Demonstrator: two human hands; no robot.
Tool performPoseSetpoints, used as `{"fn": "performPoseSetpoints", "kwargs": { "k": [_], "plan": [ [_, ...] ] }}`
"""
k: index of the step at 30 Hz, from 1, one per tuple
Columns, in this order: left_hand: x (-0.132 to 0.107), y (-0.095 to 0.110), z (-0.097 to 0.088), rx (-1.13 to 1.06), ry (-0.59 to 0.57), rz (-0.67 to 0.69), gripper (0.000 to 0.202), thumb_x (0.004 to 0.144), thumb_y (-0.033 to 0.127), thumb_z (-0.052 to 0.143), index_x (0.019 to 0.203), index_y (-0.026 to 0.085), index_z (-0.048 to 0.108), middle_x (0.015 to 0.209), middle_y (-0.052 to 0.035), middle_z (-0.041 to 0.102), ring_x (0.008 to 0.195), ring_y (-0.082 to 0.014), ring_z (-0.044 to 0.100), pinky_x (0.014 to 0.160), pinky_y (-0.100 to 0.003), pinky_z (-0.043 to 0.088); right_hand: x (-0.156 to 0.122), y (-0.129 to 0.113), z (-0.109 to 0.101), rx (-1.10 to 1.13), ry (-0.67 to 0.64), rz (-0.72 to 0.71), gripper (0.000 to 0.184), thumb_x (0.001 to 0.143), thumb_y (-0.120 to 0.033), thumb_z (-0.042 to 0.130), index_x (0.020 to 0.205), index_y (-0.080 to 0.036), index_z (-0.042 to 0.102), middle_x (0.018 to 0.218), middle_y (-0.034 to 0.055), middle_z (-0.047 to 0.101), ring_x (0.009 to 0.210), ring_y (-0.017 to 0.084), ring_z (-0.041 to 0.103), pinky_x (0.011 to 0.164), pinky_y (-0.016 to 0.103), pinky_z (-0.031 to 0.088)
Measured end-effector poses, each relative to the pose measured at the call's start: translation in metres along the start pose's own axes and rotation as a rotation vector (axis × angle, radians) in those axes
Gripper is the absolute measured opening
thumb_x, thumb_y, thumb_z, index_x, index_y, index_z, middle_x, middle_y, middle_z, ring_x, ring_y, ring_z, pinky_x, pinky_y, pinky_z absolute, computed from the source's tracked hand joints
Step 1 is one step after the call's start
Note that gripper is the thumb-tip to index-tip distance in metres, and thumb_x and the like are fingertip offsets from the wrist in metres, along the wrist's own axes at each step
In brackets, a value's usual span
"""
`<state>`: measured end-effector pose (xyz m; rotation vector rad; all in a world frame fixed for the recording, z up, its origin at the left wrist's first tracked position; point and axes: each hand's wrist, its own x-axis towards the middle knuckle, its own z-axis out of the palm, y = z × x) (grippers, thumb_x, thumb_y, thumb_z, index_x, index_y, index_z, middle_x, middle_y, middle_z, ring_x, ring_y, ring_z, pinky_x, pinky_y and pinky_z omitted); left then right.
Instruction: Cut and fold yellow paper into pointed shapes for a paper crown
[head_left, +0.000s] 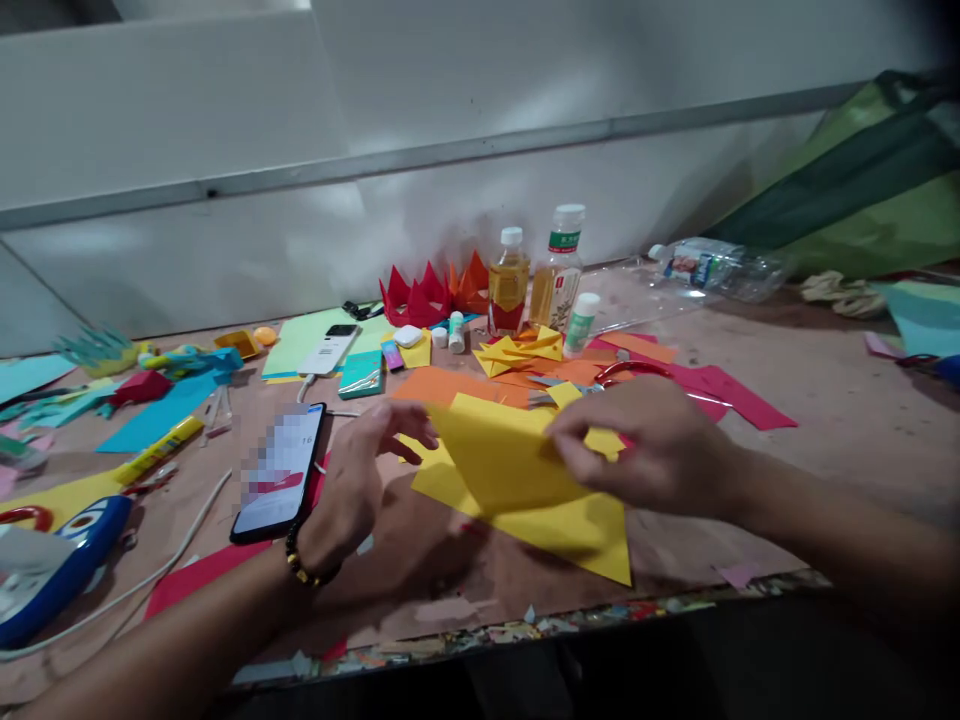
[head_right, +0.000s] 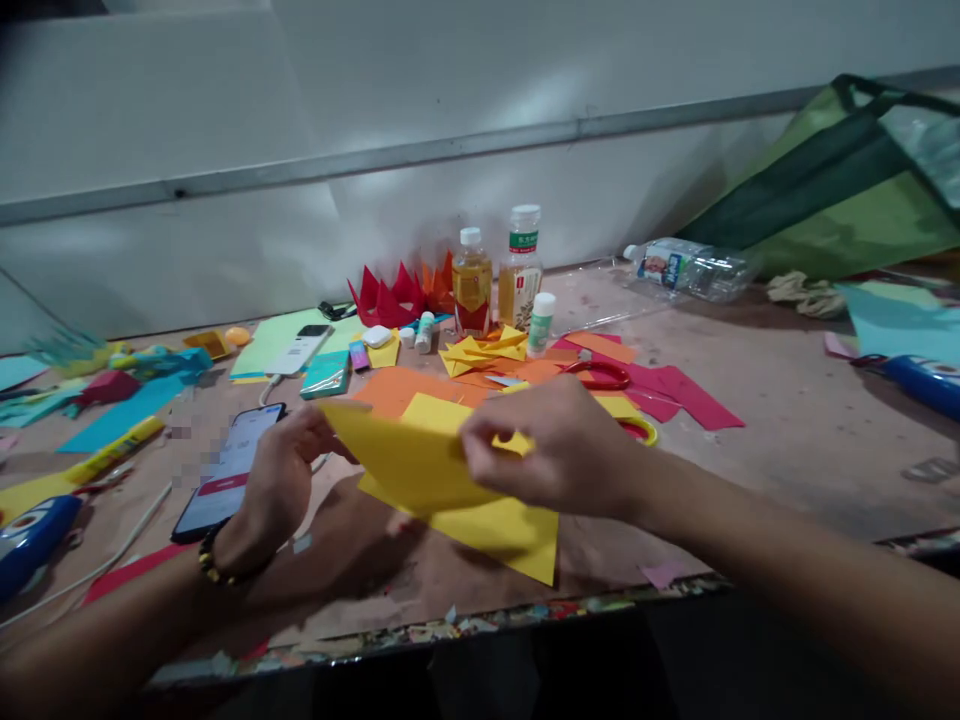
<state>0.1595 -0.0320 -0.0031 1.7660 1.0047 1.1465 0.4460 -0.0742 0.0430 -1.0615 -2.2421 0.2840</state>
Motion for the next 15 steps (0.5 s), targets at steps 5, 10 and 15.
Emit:
{"fn": "performPoseSetpoints", "kwargs": {
  "k": [5, 10, 15],
  "plan": [
    [-0.007, -0.005, -0.005, -0.062, 0.019, -0.011, 0.052, 0.105, 0.059, 0.045, 0.099, 0.019, 0.078, 0.093, -0.0094, 0.082, 0.081, -0.0248, 0.075, 0.068, -0.035, 0.061, 0.045, 0.005, 0.023, 0.309, -0.133, 0.246, 0.032, 0.096, -0.037, 0.053, 0.076, -0.018, 0.07, 0.065, -0.0008, 0.062, 0.056, 0.012, 0.053, 0.049, 0.022, 0.039],
    [-0.009, 0.007, -0.004, -0.036, 0.014, -0.1, 0.048, 0.104, 0.045, 0.057, 0.063, 0.021, 0.06, 0.061, -0.0007, 0.064, 0.055, -0.0139, 0.061, 0.053, -0.024, 0.05, 0.032, 0.012, 0.047, 0.514, -0.326, 0.389, 0.028, 0.089, -0.036, 0.061, 0.07, -0.017, 0.068, 0.062, -0.0005, 0.059, 0.057, 0.012, 0.051, 0.054, 0.023, 0.04],
    [-0.017, 0.014, 0.003, -0.033, -0.132, -0.213, 0.05, 0.105, 0.038, 0.06, 0.059, 0.018, 0.058, 0.055, 0.0014, 0.055, 0.053, -0.0103, 0.05, 0.05, -0.021, 0.038, 0.016, 0.007, 0.053, 0.729, -0.496, 0.441, 0.045, 0.095, -0.056, 0.065, 0.073, -0.017, 0.064, 0.066, -0.0021, 0.054, 0.06, 0.011, 0.046, 0.055, 0.024, 0.037]
  ]
}}
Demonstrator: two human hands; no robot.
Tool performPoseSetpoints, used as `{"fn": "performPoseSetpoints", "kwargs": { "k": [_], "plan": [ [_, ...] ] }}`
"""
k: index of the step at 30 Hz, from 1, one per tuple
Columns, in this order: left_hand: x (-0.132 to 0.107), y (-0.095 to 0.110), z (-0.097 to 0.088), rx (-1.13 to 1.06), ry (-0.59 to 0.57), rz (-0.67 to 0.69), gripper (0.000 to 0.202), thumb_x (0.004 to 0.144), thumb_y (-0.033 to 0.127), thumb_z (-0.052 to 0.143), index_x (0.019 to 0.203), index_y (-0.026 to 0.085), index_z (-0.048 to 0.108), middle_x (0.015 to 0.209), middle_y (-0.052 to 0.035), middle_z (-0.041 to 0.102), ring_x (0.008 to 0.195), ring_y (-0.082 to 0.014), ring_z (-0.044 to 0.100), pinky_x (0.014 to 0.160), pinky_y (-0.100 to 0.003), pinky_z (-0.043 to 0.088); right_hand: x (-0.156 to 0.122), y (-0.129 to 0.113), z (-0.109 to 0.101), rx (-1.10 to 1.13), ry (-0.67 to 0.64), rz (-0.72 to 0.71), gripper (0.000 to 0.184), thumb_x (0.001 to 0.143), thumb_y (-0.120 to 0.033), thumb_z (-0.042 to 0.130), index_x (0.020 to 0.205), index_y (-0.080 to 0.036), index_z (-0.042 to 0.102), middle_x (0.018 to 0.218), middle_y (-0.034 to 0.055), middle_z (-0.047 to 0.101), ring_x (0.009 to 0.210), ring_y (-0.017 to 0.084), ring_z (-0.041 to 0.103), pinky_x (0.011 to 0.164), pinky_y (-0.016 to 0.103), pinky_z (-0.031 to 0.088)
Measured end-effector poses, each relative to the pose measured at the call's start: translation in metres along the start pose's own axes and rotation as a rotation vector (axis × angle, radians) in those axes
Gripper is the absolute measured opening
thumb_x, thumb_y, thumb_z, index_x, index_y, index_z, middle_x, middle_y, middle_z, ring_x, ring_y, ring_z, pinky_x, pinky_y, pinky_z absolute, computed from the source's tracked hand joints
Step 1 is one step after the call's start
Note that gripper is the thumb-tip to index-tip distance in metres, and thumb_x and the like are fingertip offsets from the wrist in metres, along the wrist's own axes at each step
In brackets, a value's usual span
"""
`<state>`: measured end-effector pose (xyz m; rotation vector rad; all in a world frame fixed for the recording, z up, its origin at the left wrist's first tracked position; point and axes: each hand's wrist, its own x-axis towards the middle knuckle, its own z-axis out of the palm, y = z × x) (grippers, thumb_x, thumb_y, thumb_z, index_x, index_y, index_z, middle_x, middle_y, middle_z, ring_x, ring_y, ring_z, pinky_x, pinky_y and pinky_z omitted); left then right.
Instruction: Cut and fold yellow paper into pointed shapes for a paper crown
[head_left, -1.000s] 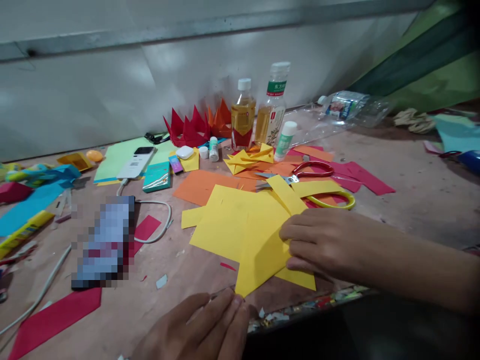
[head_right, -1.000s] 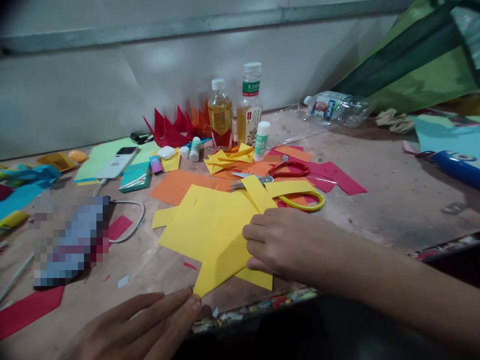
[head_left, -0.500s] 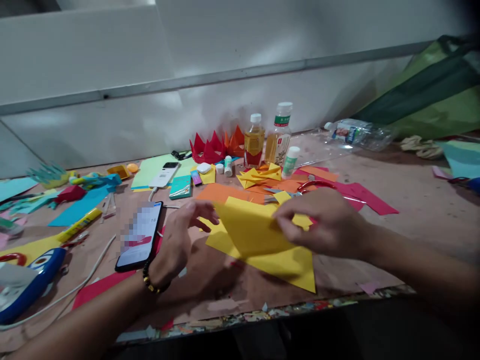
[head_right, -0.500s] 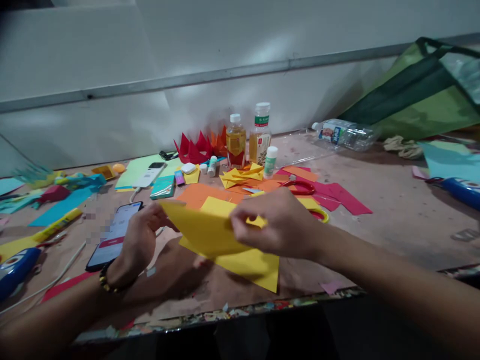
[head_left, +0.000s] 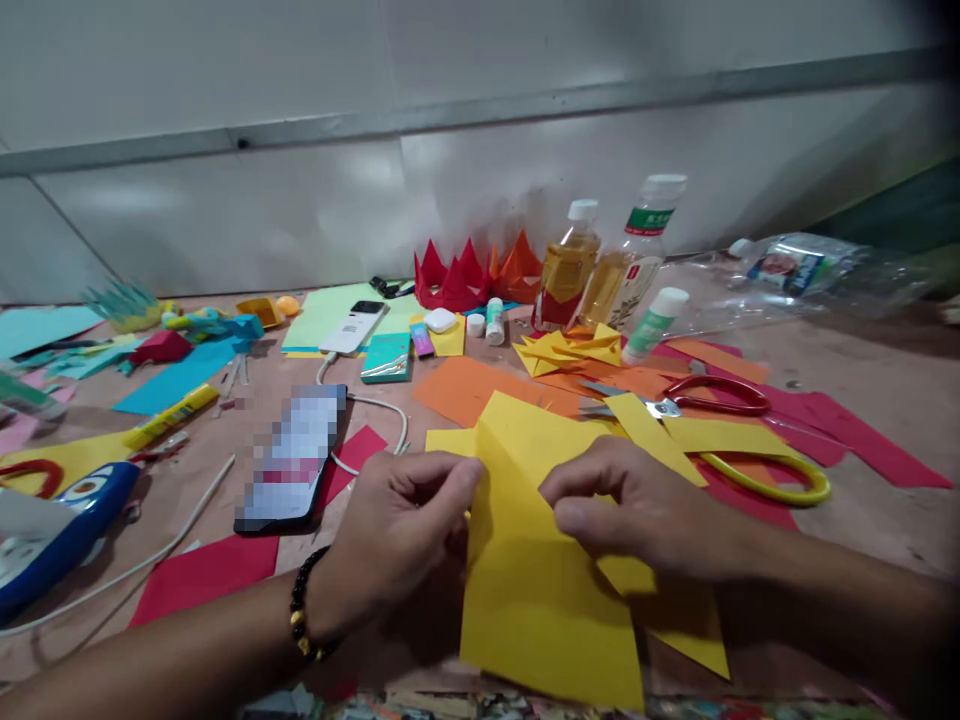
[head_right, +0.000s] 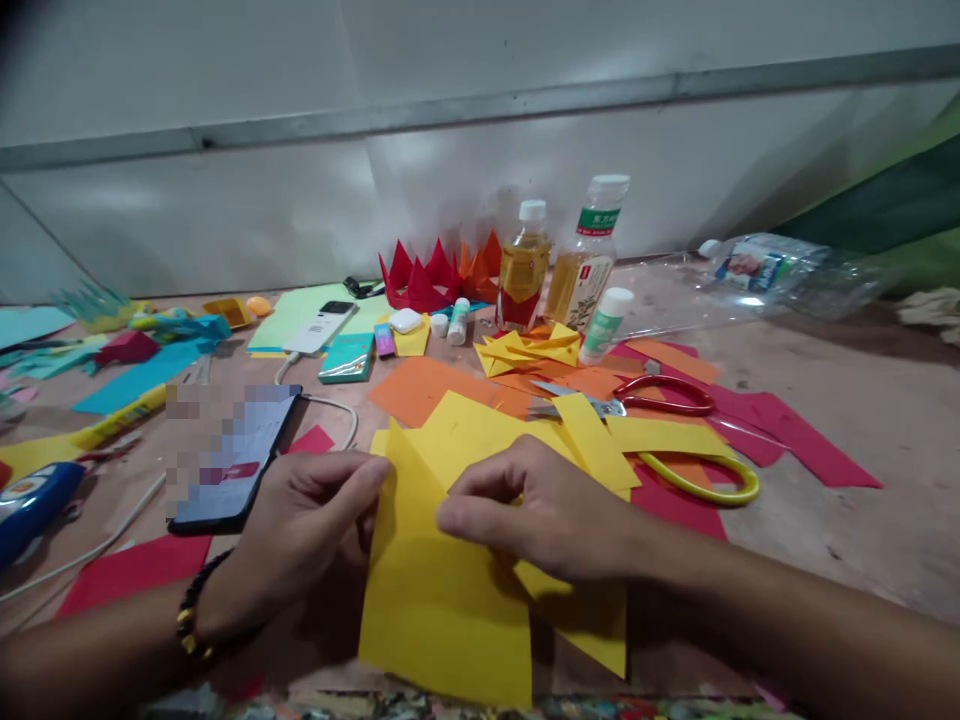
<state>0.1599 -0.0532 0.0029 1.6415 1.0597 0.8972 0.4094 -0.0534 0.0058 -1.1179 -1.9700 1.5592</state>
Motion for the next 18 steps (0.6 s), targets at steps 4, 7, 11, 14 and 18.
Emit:
{"fn": "performPoseSetpoints", "kwargs": {
  "k": [4, 7, 11, 14, 18],
  "plan": [
    [-0.0048, -0.0007, 0.0037, -0.041, -0.083, 0.0, 0.042, 0.102, 0.034, 0.063, 0.063, 0.017, 0.068, 0.056, 0.0015, 0.059, 0.054, -0.01, 0.048, 0.052, -0.02, 0.04, -0.0023, 0.0009, 0.0091, 0.134, -0.032, 0.024, 0.055, 0.094, -0.045, 0.074, 0.059, -0.02, 0.04, 0.058, -0.0074, 0.029, 0.055, 0.008, 0.025, 0.051, 0.025, 0.023],
    [-0.0049, -0.0008, 0.0029, -0.116, -0.051, -0.016, 0.022, 0.097, 0.03, 0.07, 0.082, 0.019, 0.082, 0.067, 0.0001, 0.073, 0.059, -0.0113, 0.059, 0.056, -0.019, 0.048, -0.0056, -0.0004, 0.0114, 0.162, -0.075, 0.062, 0.053, 0.095, -0.04, 0.075, 0.059, -0.02, 0.041, 0.058, -0.0074, 0.03, 0.055, 0.008, 0.026, 0.051, 0.025, 0.023],
    [-0.0033, 0.0019, 0.0019, -0.184, -0.038, -0.052, 0.019, 0.095, 0.029, 0.075, 0.079, 0.023, 0.082, 0.054, 0.0062, 0.066, 0.045, -0.0073, 0.055, 0.043, -0.016, 0.041, -0.0063, -0.002, 0.0097, 0.135, -0.12, 0.097, 0.052, 0.096, -0.036, 0.075, 0.061, -0.019, 0.04, 0.058, -0.0073, 0.031, 0.054, 0.008, 0.027, 0.05, 0.025, 0.022],
    [-0.0017, 0.0038, 0.0028, -0.191, -0.031, -0.062, 0.018, 0.094, 0.027, 0.075, 0.078, 0.023, 0.082, 0.059, 0.0054, 0.071, 0.044, -0.0067, 0.056, 0.042, -0.015, 0.043, -0.0036, -0.0001, 0.0087, 0.079, -0.12, 0.078, 0.054, 0.097, -0.037, 0.073, 0.06, -0.019, 0.039, 0.057, -0.0073, 0.029, 0.053, 0.008, 0.026, 0.049, 0.025, 0.022],
    [-0.0016, 0.0036, 0.0045, -0.216, -0.037, -0.081, 0.016, 0.092, 0.028, 0.076, 0.079, 0.021, 0.081, 0.064, 0.003, 0.073, 0.045, -0.0073, 0.057, 0.042, -0.015, 0.045, -0.001, 0.0021, 0.0085, 0.038, -0.118, 0.086, 0.056, 0.098, -0.042, 0.071, 0.058, -0.019, 0.039, 0.056, -0.0072, 0.027, 0.052, 0.007, 0.025, 0.049, 0.025, 0.022]
  ]
}}
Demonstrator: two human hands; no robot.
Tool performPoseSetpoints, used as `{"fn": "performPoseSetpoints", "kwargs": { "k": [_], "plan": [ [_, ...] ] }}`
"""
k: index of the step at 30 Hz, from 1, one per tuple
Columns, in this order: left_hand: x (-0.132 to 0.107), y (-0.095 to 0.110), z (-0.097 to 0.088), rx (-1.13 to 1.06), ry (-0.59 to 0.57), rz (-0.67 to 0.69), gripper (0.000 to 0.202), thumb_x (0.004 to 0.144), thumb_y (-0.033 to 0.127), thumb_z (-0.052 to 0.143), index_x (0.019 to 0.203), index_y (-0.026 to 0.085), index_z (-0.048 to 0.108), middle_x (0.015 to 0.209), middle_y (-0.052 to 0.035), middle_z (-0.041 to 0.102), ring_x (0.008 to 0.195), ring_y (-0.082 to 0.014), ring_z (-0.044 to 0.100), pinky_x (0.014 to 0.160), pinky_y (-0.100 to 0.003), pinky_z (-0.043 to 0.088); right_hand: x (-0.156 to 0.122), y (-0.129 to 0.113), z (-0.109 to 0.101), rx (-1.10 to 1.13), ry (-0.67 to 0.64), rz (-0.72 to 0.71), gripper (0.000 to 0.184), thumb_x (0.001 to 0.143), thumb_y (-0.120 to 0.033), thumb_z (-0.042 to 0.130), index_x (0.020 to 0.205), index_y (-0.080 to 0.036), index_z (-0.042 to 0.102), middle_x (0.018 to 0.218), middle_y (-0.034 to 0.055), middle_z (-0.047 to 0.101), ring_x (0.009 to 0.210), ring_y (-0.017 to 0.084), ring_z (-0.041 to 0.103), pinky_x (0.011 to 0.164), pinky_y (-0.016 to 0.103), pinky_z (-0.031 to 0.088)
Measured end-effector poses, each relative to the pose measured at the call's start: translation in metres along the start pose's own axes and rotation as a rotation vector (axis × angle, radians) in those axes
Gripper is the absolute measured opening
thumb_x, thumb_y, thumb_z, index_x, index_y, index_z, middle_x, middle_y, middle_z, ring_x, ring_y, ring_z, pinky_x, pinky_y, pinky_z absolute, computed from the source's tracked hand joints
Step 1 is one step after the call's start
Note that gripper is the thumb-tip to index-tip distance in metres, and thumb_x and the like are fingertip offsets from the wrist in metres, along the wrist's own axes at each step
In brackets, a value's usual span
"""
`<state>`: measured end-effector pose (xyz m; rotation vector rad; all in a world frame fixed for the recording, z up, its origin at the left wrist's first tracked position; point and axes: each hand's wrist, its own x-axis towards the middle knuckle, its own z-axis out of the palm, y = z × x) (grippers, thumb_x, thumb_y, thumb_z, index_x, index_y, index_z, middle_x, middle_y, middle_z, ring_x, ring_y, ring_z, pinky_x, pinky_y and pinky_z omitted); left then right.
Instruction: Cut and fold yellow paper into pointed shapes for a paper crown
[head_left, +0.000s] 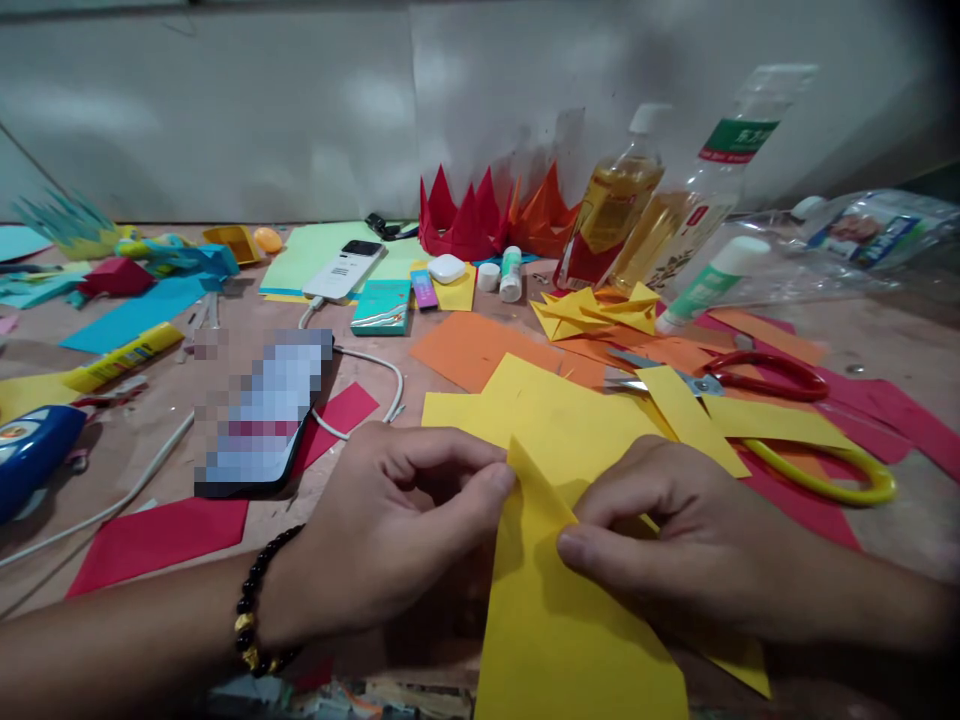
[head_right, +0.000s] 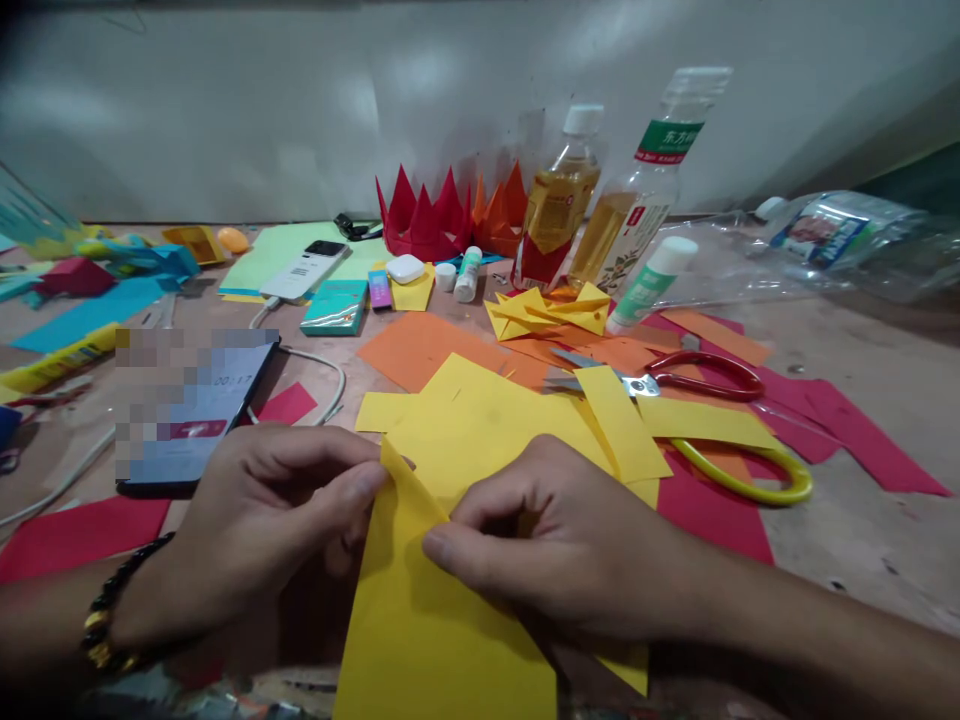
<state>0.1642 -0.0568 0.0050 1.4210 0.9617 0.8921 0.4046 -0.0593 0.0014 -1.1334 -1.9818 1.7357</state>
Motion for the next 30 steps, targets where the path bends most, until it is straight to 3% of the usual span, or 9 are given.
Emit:
{"fn": "performPoseSetpoints", "kwargs": {
  "k": [4, 8, 12, 15, 17, 21, 28, 30],
  "plan": [
    [0.0, -0.002, -0.001, -0.045, -0.007, -0.061, 0.012, 0.094, 0.034, 0.079, 0.095, 0.024, 0.086, 0.066, 0.0029, 0.076, 0.05, -0.0092, 0.062, 0.046, -0.015, 0.049, 0.0, -0.003, 0.001, -0.001, -0.062, 0.044, 0.052, 0.098, -0.043, 0.07, 0.061, -0.019, 0.044, 0.058, -0.0067, 0.031, 0.055, 0.008, 0.027, 0.051, 0.025, 0.023],
    [0.004, -0.004, -0.005, -0.012, 0.004, -0.099, 0.022, 0.096, 0.041, 0.081, 0.081, 0.025, 0.085, 0.071, 0.0036, 0.078, 0.057, -0.0072, 0.063, 0.053, -0.012, 0.05, -0.001, -0.007, 0.001, 0.014, -0.075, 0.094, 0.051, 0.098, -0.043, 0.071, 0.062, -0.019, 0.044, 0.061, -0.0061, 0.032, 0.059, 0.009, 0.029, 0.053, 0.025, 0.024],
    [0.008, -0.006, -0.009, -0.12, -0.014, -0.169, 0.023, 0.096, 0.046, 0.081, 0.089, 0.025, 0.087, 0.075, 0.0024, 0.079, 0.064, -0.0082, 0.068, 0.058, -0.012, 0.052, -0.001, -0.006, -0.001, 0.017, -0.057, 0.077, 0.052, 0.098, -0.042, 0.071, 0.061, -0.019, 0.043, 0.059, -0.0069, 0.029, 0.056, 0.009, 0.028, 0.052, 0.026, 0.022],
    [0.009, -0.008, -0.009, -0.174, -0.114, -0.255, 0.027, 0.094, 0.051, 0.082, 0.097, 0.024, 0.086, 0.071, 0.002, 0.076, 0.058, -0.0084, 0.064, 0.052, -0.014, 0.048, 0.0, -0.005, -0.003, -0.005, -0.048, 0.05, 0.054, 0.1, -0.04, 0.071, 0.061, -0.019, 0.039, 0.059, -0.0072, 0.027, 0.056, 0.009, 0.026, 0.052, 0.026, 0.023],
    [0.008, -0.008, -0.008, -0.138, -0.138, -0.289, 0.033, 0.093, 0.054, 0.082, 0.088, 0.021, 0.083, 0.067, 0.0022, 0.072, 0.054, -0.0082, 0.061, 0.048, -0.015, 0.044, 0.001, -0.005, -0.003, -0.017, -0.052, 0.046, 0.054, 0.1, -0.039, 0.07, 0.062, -0.019, 0.039, 0.06, -0.0072, 0.027, 0.056, 0.009, 0.026, 0.052, 0.026, 0.023],
    [0.008, -0.01, -0.006, -0.105, -0.049, -0.274, 0.041, 0.094, 0.052, 0.081, 0.072, 0.019, 0.072, 0.064, 0.0037, 0.067, 0.051, -0.0079, 0.059, 0.048, -0.016, 0.045, 0.003, -0.005, -0.004, -0.021, -0.058, 0.056, 0.051, 0.1, -0.043, 0.072, 0.064, -0.019, 0.045, 0.061, -0.0074, 0.03, 0.057, 0.008, 0.027, 0.052, 0.026, 0.023],
    [0.015, -0.014, -0.01, -0.336, 0.192, -0.124, 0.021, 0.093, 0.04, 0.086, 0.086, 0.021, 0.085, 0.083, -0.0014, 0.082, 0.078, -0.0146, 0.074, 0.071, -0.021, 0.06, 0.002, -0.009, -0.012, -0.115, -0.06, 0.048, 0.057, 0.101, -0.056, 0.067, 0.063, -0.019, 0.046, 0.059, -0.0055, 0.037, 0.057, 0.01, 0.032, 0.053, 0.027, 0.026],
    [0.014, -0.013, -0.01, -0.387, 0.155, -0.139, 0.019, 0.095, 0.041, 0.084, 0.093, 0.022, 0.086, 0.088, -0.0018, 0.083, 0.08, -0.0152, 0.075, 0.073, -0.022, 0.061, 0.001, -0.01, -0.014, -0.139, -0.048, 0.024, 0.057, 0.102, -0.057, 0.066, 0.063, -0.02, 0.045, 0.059, -0.0053, 0.038, 0.056, 0.01, 0.033, 0.052, 0.027, 0.025]
  ]
}}
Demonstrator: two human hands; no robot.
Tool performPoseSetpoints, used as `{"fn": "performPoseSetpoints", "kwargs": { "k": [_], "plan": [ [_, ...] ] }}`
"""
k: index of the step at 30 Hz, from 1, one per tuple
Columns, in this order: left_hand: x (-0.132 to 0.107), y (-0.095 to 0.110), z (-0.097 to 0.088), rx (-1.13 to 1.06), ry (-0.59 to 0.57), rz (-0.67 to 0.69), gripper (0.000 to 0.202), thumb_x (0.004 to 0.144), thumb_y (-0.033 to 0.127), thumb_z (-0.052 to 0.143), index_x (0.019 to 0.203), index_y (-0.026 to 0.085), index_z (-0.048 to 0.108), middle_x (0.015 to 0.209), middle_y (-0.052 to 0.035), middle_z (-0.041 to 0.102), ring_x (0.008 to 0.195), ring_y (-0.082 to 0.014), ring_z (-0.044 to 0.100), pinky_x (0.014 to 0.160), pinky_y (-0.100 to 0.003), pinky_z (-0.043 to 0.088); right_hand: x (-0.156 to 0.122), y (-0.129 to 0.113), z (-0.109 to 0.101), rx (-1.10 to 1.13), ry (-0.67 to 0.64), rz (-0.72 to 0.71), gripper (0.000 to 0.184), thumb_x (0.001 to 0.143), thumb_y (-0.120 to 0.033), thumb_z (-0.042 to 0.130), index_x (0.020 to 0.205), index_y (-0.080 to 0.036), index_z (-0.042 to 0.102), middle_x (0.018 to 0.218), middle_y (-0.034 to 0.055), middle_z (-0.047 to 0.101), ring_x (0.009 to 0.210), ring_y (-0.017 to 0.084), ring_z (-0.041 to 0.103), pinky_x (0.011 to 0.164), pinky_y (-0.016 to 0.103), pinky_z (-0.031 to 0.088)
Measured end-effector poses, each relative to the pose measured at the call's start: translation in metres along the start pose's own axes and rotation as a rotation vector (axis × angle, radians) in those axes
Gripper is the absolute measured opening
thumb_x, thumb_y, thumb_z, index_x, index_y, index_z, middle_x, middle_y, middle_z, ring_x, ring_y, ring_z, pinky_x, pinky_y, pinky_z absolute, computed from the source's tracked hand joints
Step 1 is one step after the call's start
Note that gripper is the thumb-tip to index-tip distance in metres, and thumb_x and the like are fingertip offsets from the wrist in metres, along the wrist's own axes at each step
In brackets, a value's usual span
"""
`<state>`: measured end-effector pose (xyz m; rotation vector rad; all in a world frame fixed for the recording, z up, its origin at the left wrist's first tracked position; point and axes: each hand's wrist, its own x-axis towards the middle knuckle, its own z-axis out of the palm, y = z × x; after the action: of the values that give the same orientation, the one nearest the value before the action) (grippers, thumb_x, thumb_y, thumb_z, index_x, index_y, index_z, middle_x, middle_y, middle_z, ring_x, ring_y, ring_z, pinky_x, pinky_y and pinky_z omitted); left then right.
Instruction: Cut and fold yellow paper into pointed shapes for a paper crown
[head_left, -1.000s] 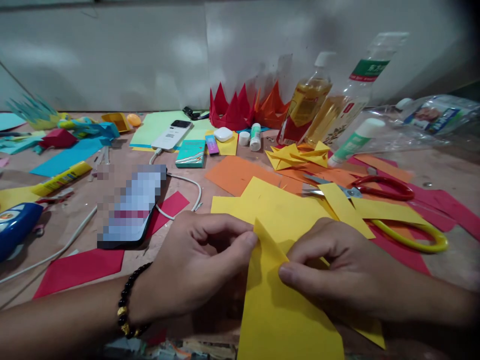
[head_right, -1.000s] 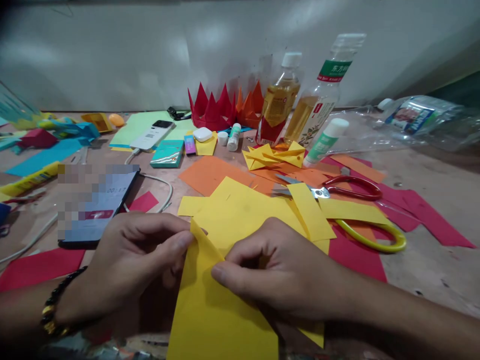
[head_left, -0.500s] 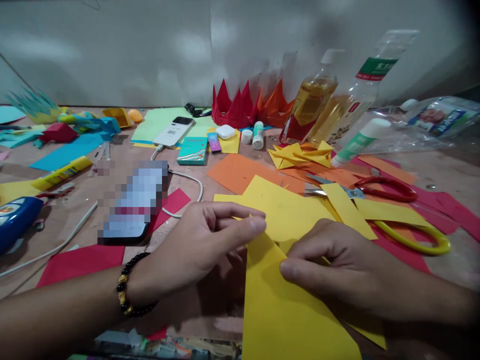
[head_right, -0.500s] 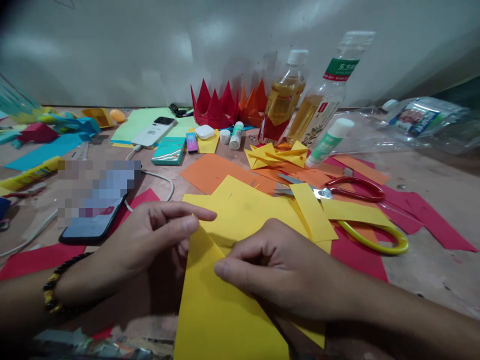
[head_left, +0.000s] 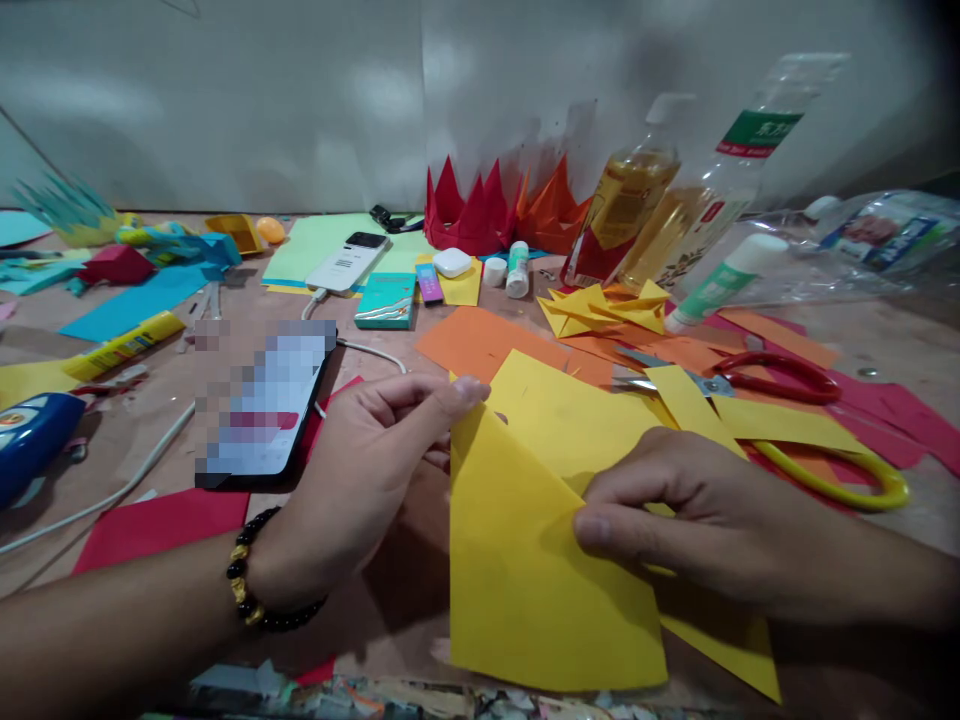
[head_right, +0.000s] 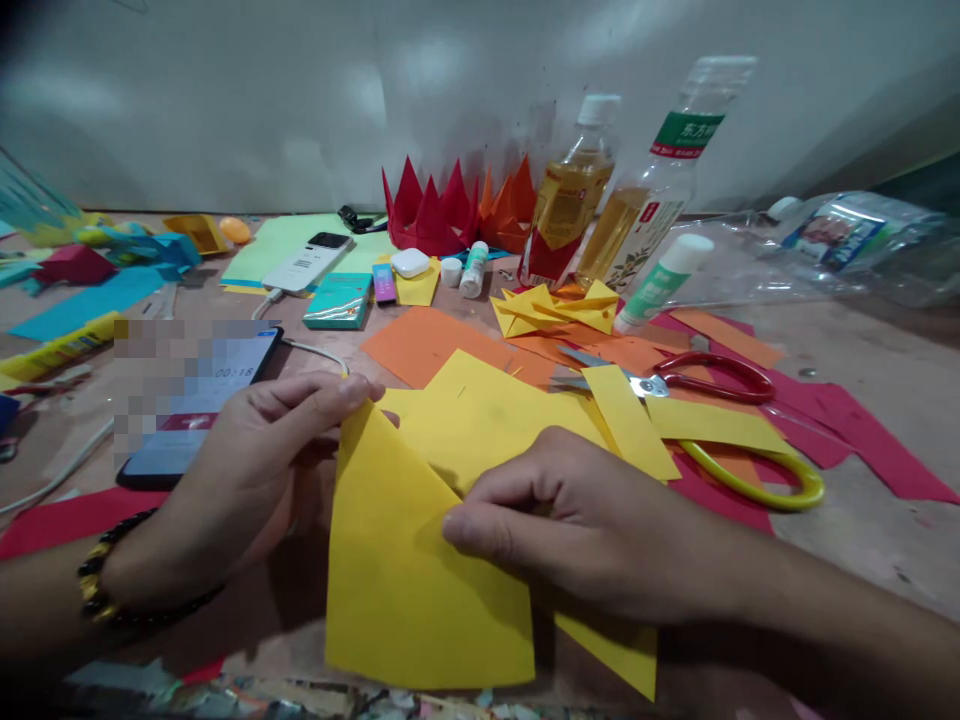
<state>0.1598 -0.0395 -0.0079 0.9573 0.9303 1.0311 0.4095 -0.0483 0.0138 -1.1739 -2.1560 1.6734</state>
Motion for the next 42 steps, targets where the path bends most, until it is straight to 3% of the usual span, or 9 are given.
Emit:
{"fn": "performPoseSetpoints", "kwargs": {
  "k": [5, 11, 16, 20, 22, 27, 32, 35, 42],
  "plan": [
    [-0.006, 0.001, 0.0, 0.057, -0.236, -0.194, 0.028, 0.093, 0.047, 0.086, 0.103, 0.021, 0.085, 0.103, -0.0062, 0.085, 0.09, -0.0206, 0.08, 0.073, -0.025, 0.061, 0.001, 0.002, 0.0, -0.025, -0.008, 0.0, 0.057, 0.103, -0.052, 0.065, 0.063, -0.02, 0.042, 0.058, -0.0061, 0.034, 0.055, 0.009, 0.031, 0.052, 0.027, 0.024],
    [0.0, 0.0, -0.004, 0.116, 0.006, 0.027, 0.028, 0.092, 0.048, 0.087, 0.098, 0.021, 0.084, 0.105, -0.004, 0.084, 0.096, -0.0209, 0.079, 0.083, -0.027, 0.064, 0.005, 0.012, -0.007, -0.005, 0.093, -0.04, 0.059, 0.101, -0.054, 0.067, 0.062, -0.02, 0.04, 0.058, -0.0065, 0.033, 0.054, 0.008, 0.028, 0.05, 0.025, 0.023],
    [0.005, -0.004, -0.007, 0.084, 0.023, 0.049, 0.03, 0.094, 0.048, 0.084, 0.109, 0.022, 0.083, 0.112, -0.0058, 0.084, 0.096, -0.0232, 0.079, 0.075, -0.03, 0.067, 0.008, 0.016, -0.011, -0.119, 0.475, -0.111, 0.049, 0.101, -0.059, 0.066, 0.077, -0.018, 0.079, 0.068, 0.001, 0.071, 0.059, 0.015, 0.06, 0.052, 0.026, 0.044],
    [0.002, -0.005, -0.005, 0.015, -0.018, 0.085, 0.047, 0.088, 0.048, 0.091, 0.127, 0.026, 0.077, 0.142, -0.0087, 0.075, 0.13, -0.0306, 0.072, 0.11, -0.044, 0.061, 0.003, 0.022, -0.013, -0.532, 0.909, -0.452, 0.019, 0.104, -0.031, 0.07, 0.112, -0.025, 0.086, 0.108, 0.0042, 0.087, 0.091, 0.024, 0.083, 0.087, 0.036, 0.066],
    [-0.002, -0.004, -0.003, 0.028, -0.07, 0.047, 0.059, 0.086, 0.05, 0.093, 0.134, 0.025, 0.073, 0.152, -0.0114, 0.069, 0.145, -0.0337, 0.061, 0.122, -0.048, 0.051, 0.001, 0.025, -0.015, -0.817, 1.036, -0.668, 0.03, 0.1, -0.014, 0.072, 0.127, -0.024, 0.08, 0.129, 0.0055, 0.082, 0.111, 0.025, 0.081, 0.105, 0.039, 0.064],
    [-0.012, -0.001, 0.007, 0.086, -0.373, -0.092, 0.05, 0.091, 0.055, 0.086, 0.125, 0.02, 0.078, 0.133, -0.0126, 0.078, 0.125, -0.0296, 0.072, 0.11, -0.041, 0.056, 0.004, 0.023, -0.011, -1.214, 0.896, -0.859, 0.023, 0.094, -0.018, 0.081, 0.117, -0.016, 0.079, 0.134, 0.0126, 0.079, 0.126, 0.03, 0.076, 0.1, 0.04, 0.067],
    [-0.015, -0.003, 0.006, 0.201, -0.193, -0.166, 0.043, 0.102, 0.058, 0.069, 0.084, 0.018, 0.073, 0.081, -0.0018, 0.073, 0.073, -0.0157, 0.066, 0.071, -0.027, 0.054, 0.001, 0.015, -0.001, -0.969, 0.815, -0.875, 0.035, 0.099, -0.052, 0.074, 0.117, -0.022, 0.079, 0.132, 0.0098, 0.081, 0.125, 0.031, 0.074, 0.106, 0.048, 0.061],
    [-0.018, 0.002, 0.002, 0.326, -0.204, -0.188, 0.046, 0.098, 0.054, 0.067, 0.07, 0.017, 0.068, 0.067, -0.0003, 0.065, 0.062, -0.0128, 0.056, 0.06, -0.024, 0.043, -0.004, 0.009, 0.001, -0.507, 0.873, -0.636, 0.03, 0.101, -0.045, 0.069, 0.123, -0.026, 0.078, 0.127, 0.0052, 0.082, 0.119, 0.025, 0.075, 0.103, 0.04, 0.06],
    [-0.022, 0.016, 0.009, 0.442, -0.477, -0.282, 0.038, 0.094, 0.043, 0.066, 0.066, 0.018, 0.06, 0.066, 0.0024, 0.055, 0.061, -0.0111, 0.044, 0.059, -0.023, 0.038, -0.003, -0.007, 0.013, 0.235, 0.409, -0.048, 0.026, 0.087, -0.04, 0.086, 0.071, -0.022, 0.076, 0.066, -0.004, 0.068, 0.061, 0.009, 0.056, 0.056, 0.02, 0.045]
  ]
}}
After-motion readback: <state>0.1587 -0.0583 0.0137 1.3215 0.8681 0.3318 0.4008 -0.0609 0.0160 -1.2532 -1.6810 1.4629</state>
